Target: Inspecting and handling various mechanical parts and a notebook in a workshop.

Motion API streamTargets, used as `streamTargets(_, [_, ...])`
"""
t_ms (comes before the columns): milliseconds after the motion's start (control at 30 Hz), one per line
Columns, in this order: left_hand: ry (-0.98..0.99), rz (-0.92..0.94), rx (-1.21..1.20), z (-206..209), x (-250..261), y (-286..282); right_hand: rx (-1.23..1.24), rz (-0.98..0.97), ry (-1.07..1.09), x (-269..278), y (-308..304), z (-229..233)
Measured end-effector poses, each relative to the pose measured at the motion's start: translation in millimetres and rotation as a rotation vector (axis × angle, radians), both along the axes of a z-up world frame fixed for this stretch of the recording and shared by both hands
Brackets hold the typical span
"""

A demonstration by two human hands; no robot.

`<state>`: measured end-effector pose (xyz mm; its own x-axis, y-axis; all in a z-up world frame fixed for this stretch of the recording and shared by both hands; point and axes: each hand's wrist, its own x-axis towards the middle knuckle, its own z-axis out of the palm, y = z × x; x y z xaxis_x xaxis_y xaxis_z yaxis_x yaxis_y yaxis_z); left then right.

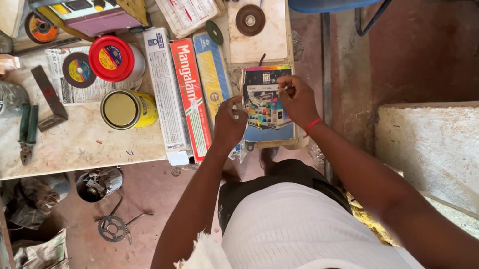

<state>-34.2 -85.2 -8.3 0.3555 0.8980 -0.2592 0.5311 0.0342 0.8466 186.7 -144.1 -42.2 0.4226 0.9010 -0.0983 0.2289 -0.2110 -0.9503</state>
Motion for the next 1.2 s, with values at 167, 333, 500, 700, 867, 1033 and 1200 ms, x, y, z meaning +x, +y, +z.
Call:
streamTargets(167, [-0.115, 0.005, -0.070, 25, -5, 2, 0.092, -0.035, -0.124, 29, 78, 1])
streamTargets(333, [-0.142, 0.061, -0.024, 36, -14, 4, 0.049, -0.038, -0.147, 68, 183, -38])
streamTargets(500, [-0.098, 0.187, -0.058, 41, -26, 1, -0.009, -0.076, -0.398, 95, 257, -93])
streamTargets(700, [-0.107, 0.374, -0.176, 36, -54, -6, -0.347, -0.084, -0.563, 94, 285, -82])
streamTargets(867, [-0.042, 0.401, -0.159, 39, -64, -12, -0.297, -0.152, -0.185, 78, 248, -36])
streamTargets(1033, [-0.105, 0.354, -0.166, 34, -65, -16, -0.152, 0.093, -0.272, 64, 152, -40])
streamTargets(1200, [-0.229, 0.260, -0.149, 30, -70, -24, -0.336, 0.202, -0.062, 19, 48, -13])
